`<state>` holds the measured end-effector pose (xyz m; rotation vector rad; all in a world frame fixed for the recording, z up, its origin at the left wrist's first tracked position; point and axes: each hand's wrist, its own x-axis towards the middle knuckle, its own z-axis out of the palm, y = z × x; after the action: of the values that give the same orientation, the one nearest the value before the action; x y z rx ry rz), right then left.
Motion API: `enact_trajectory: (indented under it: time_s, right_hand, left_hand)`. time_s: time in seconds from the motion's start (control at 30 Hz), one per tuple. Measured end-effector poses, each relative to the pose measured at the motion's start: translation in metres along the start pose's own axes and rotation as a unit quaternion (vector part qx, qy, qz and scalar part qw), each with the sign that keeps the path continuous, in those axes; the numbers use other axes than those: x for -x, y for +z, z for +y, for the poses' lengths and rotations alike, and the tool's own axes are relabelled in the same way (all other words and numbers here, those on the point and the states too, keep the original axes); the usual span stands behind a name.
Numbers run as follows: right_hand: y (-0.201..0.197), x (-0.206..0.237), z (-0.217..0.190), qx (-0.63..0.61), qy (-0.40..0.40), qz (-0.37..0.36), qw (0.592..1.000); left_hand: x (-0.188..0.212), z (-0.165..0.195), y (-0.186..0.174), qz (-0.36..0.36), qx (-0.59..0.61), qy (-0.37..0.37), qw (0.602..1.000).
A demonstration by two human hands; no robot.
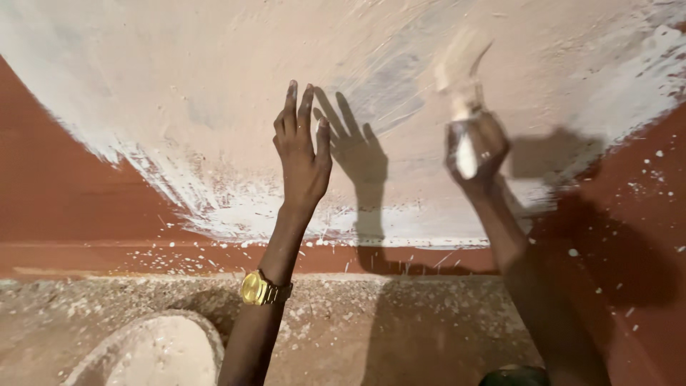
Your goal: The person repeatedly scoops white plaster from a bucket on the floor and applies it to a reddish-brown wall using a trowel. The person spreads the plaster in broad strokes, gradually covering more of the wall surface.
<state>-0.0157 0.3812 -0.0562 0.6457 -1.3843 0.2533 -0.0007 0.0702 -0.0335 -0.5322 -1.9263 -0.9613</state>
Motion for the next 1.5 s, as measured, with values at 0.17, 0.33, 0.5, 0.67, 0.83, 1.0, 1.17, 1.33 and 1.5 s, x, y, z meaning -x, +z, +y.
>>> enact_trajectory:
  time_s: [0.17,0.33,0.5,0.67,0.83,1.0,1.17,1.33,1.5]
  right_hand:
    - [0.031,0.042,-0.052,-0.074,-0.006,-0.129,0.989]
    - [0.027,0.041,-0.063,-0.102,-0.095,-0.185,0.973]
    - [0.009,0.013,-0.025,0.001,-0.03,-0.084,0.996]
    - [-0.016,-0.005,0.001,0.073,0.024,-0.013,0.997]
    - [-0.015,0.015,-0.02,0.058,0.085,-0.017,0.995]
    - [-0.003,0.081,-0.098,-0.055,0.105,-0.117,0.986]
    - [-0.009,0.126,-0.18,-0.177,0.083,-0.244,0.95]
    - [0.008,0.082,-0.136,-0.134,0.086,-0.199,0.967]
    - [-0.025,-0.015,-0.04,0.016,0.071,-0.069,0.995]
  left_hand:
    - [-0.002,-0.014,-0.004,0.005,-0.008,-0.011,1.0]
    - [-0.002,-0.008,0.005,0.008,0.03,-0.005,0.999]
    - [0.0,-0.002,0.018,0.003,0.066,-0.006,0.998]
    - [-0.001,-0.006,0.026,0.02,0.083,-0.009,0.996]
    - [0.001,-0.011,0.022,0.023,0.069,-0.002,0.997]
    - [0.006,-0.019,0.016,0.015,0.044,-0.022,0.999]
    - [0.012,-0.017,0.012,-0.002,0.031,-0.016,0.999]
    - [0.013,-0.016,-0.008,-0.007,0.01,-0.013,1.0]
    - [0.009,-0.034,-0.022,0.026,0.014,-0.024,0.999]
